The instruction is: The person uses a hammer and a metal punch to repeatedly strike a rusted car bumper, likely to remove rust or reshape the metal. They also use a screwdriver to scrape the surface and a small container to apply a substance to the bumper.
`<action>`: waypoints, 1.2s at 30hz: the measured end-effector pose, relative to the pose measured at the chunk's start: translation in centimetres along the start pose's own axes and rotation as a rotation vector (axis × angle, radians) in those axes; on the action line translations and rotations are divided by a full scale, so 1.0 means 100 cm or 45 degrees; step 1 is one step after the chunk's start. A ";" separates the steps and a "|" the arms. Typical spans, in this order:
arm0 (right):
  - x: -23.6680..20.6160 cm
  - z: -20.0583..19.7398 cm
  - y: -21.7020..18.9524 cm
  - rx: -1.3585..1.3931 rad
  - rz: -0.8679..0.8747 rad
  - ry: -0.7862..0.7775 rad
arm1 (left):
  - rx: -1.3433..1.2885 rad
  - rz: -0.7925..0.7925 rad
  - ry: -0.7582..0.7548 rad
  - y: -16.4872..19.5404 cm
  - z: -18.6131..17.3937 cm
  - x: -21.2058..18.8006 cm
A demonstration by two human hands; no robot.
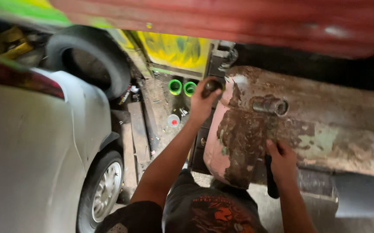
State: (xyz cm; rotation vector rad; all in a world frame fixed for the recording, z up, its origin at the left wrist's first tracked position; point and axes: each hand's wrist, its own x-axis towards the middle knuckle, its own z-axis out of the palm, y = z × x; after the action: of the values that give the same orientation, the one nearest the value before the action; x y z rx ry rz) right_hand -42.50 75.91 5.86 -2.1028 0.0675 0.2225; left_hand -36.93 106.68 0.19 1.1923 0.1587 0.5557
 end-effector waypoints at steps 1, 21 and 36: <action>-0.002 0.002 -0.004 0.077 0.091 -0.002 | -0.015 -0.060 -0.012 -0.003 0.003 0.007; 0.029 0.025 -0.032 0.237 0.246 0.031 | -0.270 0.021 -0.274 -0.045 0.018 0.061; 0.057 0.007 -0.029 -0.172 0.030 0.050 | -0.295 -0.113 -0.521 -0.056 0.005 0.055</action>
State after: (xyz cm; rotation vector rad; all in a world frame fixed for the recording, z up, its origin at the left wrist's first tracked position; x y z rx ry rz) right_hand -36.58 78.28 6.90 -2.2423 0.1031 0.2048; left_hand -30.24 107.48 -3.74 1.0432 -0.1961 0.2360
